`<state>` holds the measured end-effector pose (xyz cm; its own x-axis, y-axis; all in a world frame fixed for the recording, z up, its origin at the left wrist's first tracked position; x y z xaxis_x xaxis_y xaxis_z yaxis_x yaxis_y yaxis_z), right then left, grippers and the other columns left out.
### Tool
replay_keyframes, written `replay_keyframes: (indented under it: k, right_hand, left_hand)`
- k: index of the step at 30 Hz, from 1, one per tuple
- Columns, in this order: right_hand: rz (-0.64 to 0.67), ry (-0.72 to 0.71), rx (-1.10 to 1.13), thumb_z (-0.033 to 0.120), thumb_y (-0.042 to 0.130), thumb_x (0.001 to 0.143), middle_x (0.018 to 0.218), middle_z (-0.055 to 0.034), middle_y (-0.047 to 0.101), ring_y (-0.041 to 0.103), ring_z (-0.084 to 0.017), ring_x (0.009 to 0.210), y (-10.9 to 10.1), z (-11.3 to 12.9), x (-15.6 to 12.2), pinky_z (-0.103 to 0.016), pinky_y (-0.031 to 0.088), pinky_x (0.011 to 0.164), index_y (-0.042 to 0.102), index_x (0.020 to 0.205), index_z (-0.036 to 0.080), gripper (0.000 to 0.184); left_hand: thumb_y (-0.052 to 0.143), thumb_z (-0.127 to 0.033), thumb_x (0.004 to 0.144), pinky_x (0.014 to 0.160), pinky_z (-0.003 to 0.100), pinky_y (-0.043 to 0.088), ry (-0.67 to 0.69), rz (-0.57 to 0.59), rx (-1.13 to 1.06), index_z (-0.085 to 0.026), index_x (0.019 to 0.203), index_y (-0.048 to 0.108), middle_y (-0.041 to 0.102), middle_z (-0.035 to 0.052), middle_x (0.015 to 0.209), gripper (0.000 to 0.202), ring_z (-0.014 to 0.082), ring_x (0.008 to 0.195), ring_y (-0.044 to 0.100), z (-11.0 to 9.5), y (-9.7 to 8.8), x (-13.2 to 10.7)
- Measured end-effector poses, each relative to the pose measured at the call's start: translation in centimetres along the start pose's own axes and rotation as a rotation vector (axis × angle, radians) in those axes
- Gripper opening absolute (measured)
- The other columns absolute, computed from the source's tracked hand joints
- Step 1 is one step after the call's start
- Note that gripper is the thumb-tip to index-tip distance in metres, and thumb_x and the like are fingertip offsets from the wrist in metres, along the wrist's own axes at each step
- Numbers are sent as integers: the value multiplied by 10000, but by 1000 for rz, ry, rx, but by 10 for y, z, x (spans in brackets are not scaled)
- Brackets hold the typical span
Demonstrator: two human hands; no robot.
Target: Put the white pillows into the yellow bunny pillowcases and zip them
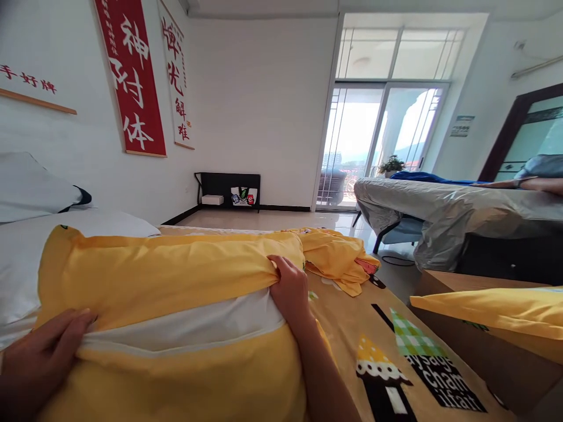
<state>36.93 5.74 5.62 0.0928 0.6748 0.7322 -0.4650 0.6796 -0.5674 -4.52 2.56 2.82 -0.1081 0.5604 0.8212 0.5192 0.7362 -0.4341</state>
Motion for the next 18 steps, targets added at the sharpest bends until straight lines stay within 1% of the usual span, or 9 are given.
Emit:
replay_keyframes:
  k: [2,4,6,7,9,11,13,15,18]
  right_hand:
    - [0,34,-5,97,429,720,960,-46,702,609,-179,823,17,-16,1,-247,404,694,675,1062,213,437]
    - [115,77,-58,85,407,754,1033,-46,702,612,-181,897,44,-33,0,-240,390,712,668,1092,226,449]
    - [273,101,-87,64,411,749,980,-32,715,617,-170,885,73,-49,-3,-229,371,689,693,1010,235,420]
    - [330,105,-93,58,423,741,915,-27,721,621,-165,850,85,-56,-5,-226,362,671,706,929,231,381]
    - [387,112,-99,64,453,736,778,-23,714,617,-159,761,100,-68,-7,-225,350,633,708,785,216,300]
    - [398,130,-111,78,481,743,745,-21,712,614,-157,732,104,-79,-7,-224,353,623,716,780,212,274]
    - [351,162,-127,72,485,742,857,-29,734,623,-158,784,95,-89,-6,-224,371,651,729,900,218,324]
    - [267,205,-142,55,464,741,1003,-42,729,626,-163,860,80,-97,-4,-232,389,692,713,1029,224,416]
    - [164,247,-150,63,442,756,1050,-51,713,621,-175,901,58,-102,-2,-248,397,707,705,1069,227,440]
  left_hand:
    - [463,-454,843,551,314,518,26,125,58,-278,624,627,667,-17,648,325,189,609,615,-7,15,10]
    - [430,-439,875,722,365,542,153,155,81,-265,794,672,700,48,822,309,234,802,650,-42,27,20]
    - [408,-373,906,906,389,501,404,239,26,-282,1077,654,682,83,1061,313,252,1038,615,-105,46,22]
    - [394,-331,920,967,370,474,569,371,-39,-296,1184,609,651,81,1168,341,236,1127,582,-141,62,18]
    - [386,-295,944,1016,343,446,849,679,-133,-278,1230,571,612,74,1255,341,213,1188,553,-205,100,3]
    - [385,-284,953,1033,365,431,909,855,-162,-215,1188,583,607,102,1245,315,234,1193,551,-240,139,-6]
    - [401,-326,952,966,352,473,844,1003,-172,-189,1155,590,624,105,1193,309,235,1105,604,-250,176,-13]
    - [431,-418,935,880,344,509,736,1115,-138,-180,1174,579,634,110,1175,368,243,1019,643,-243,206,-22]
    - [359,-444,953,823,369,510,564,1126,2,-129,1336,471,654,164,1159,508,279,994,662,-228,230,-25]
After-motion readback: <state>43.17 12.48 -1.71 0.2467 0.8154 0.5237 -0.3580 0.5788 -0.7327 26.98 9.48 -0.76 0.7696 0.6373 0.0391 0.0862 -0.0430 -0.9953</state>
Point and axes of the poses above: each hand's wrist, its own x-axis towards the middle knuckle, its own y-axis out of the palm, z = x × y, the point moved 6 cm from there along x, towards the middle knuckle
